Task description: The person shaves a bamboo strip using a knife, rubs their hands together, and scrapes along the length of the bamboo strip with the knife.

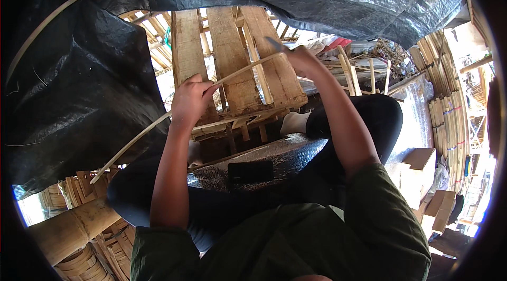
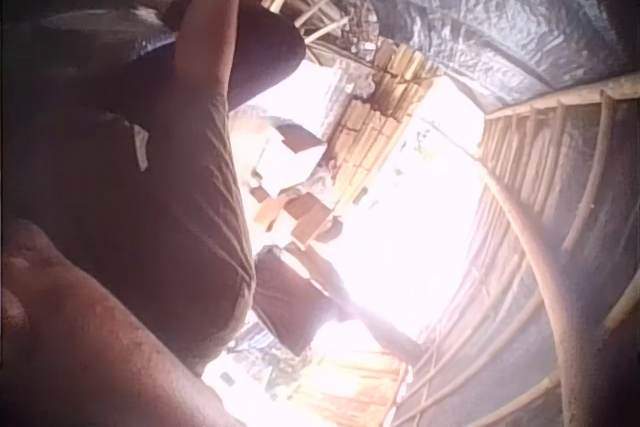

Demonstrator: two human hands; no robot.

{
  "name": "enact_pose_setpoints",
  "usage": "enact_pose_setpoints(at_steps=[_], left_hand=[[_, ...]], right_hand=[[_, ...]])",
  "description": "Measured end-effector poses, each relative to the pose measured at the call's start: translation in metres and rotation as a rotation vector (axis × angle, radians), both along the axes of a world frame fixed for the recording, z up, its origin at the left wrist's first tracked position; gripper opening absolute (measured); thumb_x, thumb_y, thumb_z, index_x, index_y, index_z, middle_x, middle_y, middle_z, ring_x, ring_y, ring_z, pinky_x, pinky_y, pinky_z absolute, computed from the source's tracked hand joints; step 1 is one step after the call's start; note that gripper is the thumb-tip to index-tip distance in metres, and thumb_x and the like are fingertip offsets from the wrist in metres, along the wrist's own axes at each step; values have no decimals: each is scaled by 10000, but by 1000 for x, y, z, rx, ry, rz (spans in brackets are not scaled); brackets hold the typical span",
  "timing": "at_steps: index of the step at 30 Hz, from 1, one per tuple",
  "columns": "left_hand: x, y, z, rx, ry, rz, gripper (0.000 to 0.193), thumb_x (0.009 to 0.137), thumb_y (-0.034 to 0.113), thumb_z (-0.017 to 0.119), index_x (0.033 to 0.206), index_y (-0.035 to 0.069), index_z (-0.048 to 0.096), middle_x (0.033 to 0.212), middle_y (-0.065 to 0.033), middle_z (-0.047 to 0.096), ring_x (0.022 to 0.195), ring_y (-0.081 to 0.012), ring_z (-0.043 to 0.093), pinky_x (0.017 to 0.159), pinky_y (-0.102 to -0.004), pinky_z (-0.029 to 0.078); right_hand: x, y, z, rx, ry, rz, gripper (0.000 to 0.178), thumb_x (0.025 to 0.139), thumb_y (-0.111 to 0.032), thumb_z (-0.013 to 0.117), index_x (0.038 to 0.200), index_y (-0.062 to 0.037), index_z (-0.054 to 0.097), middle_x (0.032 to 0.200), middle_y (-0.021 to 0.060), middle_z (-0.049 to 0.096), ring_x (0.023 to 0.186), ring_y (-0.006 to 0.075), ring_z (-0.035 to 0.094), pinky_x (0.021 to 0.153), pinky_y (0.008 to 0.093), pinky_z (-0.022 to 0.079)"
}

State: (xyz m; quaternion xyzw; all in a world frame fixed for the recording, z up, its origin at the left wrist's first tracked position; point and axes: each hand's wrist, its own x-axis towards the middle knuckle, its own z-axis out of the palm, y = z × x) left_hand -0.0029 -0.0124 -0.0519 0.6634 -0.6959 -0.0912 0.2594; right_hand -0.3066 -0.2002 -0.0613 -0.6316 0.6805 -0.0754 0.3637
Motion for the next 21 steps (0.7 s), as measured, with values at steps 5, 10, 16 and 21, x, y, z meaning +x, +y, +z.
enact_pose_setpoints(at_steps=[5,10,16,21], left_hand=[[4,0,4,33,16,31,260,937,354,738,951,103,805,802,-156,589,770,-372,641,685,-474,489],[4,1,2,21,27,15,253,944,357,730,923,119,813,802,-157,593,790,-375,654,704,-489,508],[5,-1,-1,24,31,22,227,941,324,738,977,112,812,813,-157,594,795,-363,645,697,-468,488],[7,-1,-5,-15,61,4,214,929,308,748,957,105,809,795,-160,582,770,-367,639,687,-477,482]], right_hand=[[8,15,14,-131,115,36,498,1084,-423,468,1120,52,612,655,91,593,501,189,567,428,393,423],[10,19,32,11,142,92,511,1096,-380,457,1041,95,636,689,129,648,491,179,593,385,355,425],[15,31,26,-6,72,-148,564,1092,-465,462,951,52,638,627,59,603,445,158,543,398,393,431],[18,28,14,203,-99,-20,609,1075,-544,476,909,24,623,561,-11,459,417,133,431,382,383,331]])
